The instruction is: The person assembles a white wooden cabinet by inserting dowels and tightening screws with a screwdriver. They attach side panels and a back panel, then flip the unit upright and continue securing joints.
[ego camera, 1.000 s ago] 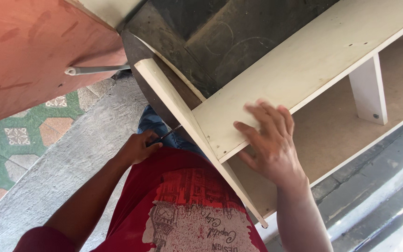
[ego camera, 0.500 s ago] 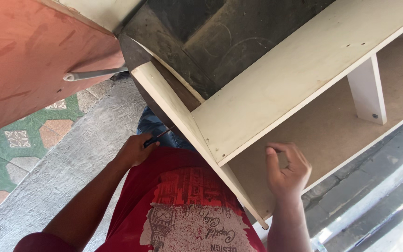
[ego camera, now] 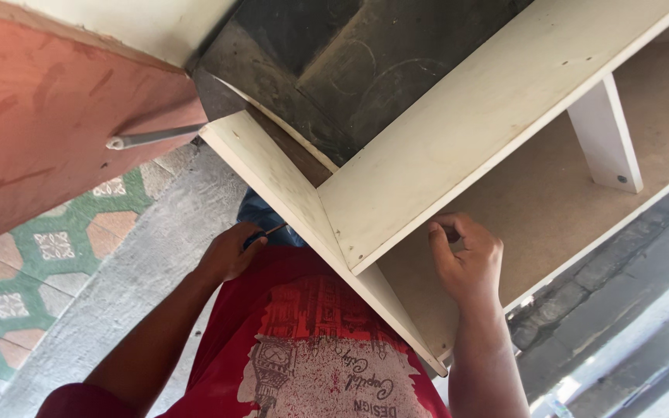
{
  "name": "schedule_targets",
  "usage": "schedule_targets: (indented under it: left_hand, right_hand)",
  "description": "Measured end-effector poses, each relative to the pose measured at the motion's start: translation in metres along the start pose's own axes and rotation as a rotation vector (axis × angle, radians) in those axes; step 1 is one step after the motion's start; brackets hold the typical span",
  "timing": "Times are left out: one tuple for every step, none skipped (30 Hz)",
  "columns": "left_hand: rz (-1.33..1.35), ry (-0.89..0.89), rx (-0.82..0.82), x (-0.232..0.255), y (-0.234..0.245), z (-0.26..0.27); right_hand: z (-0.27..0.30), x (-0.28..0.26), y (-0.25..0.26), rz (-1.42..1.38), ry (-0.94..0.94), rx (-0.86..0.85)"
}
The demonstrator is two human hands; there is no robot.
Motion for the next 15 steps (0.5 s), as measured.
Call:
schedule_targets:
  left_hand:
    - [0.007, 0.023, 0.002, -0.001, 0.001, -0.003]
    - [0.003, 0.044, 0.004, -0.002, 0.001, -0.004]
    - [-0.001, 0.065, 0.005, -0.004, -0.002, -0.002]
    - [-0.006, 0.088, 0.008, -0.006, -0.004, 0.001]
    - [0.010, 0.077, 0.024, -0.009, -0.005, 0.004]
    - [0.023, 0.056, 0.045, -0.011, -0.005, 0.002]
    - [0.037, 0.035, 0.066, -0.013, -0.005, 0.002]
    - [0.036, 0.044, 0.064, -0.014, -0.005, -0.001]
    - [0.036, 0.054, 0.061, -0.013, -0.004, -0.002]
    - [0.036, 0.066, 0.056, -0.013, -0.004, -0.002]
    - [0.048, 0.067, 0.057, -0.012, -0.003, -0.004]
    - [0.062, 0.071, 0.057, -0.011, -0.004, -0.003]
    - [0.075, 0.074, 0.056, -0.010, -0.004, -0.003]
    - [0.069, 0.082, 0.051, -0.008, -0.006, 0.000]
    - [0.063, 0.090, 0.047, -0.008, -0.007, 0.002]
  right_hand:
    - [-0.001, 0.001, 0.000, -0.019, -0.002, -0.002]
    - [-0.002, 0.002, 0.000, -0.036, -0.001, -0.009]
    - [-0.002, 0.003, 0.000, -0.052, 0.000, -0.016]
    - [0.000, 0.004, 0.001, -0.070, 0.001, -0.023]
    - [0.001, 0.005, 0.001, -0.059, -0.027, -0.046]
    - [0.000, 0.006, 0.000, -0.049, -0.048, -0.059]
    - [-0.001, 0.007, 0.000, -0.039, -0.070, -0.073]
    - [-0.002, 0.007, 0.000, -0.048, -0.066, -0.070]
    - [-0.003, 0.005, 0.001, -0.058, -0.062, -0.067]
    - [-0.003, 0.004, 0.001, -0.067, -0.061, -0.067]
    - [-0.004, 0.003, 0.002, -0.076, -0.058, -0.068]
    - [-0.004, 0.001, 0.002, -0.086, -0.056, -0.073]
    - [-0.004, 0.000, 0.001, -0.095, -0.054, -0.078]
    - [-0.003, 0.000, 0.002, -0.108, -0.062, -0.086]
    - [-0.002, -0.001, 0.003, -0.121, -0.070, -0.094]
Point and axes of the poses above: each hand's wrist, its own z-axis away from the middle knuckle, its own y-axis out of the back of the hand, x = y × z, the point moved 1 cm from there along -z, towards the middle knuckle, and after that the axes turned 2 degrees about -z, right-handed, at the moved point
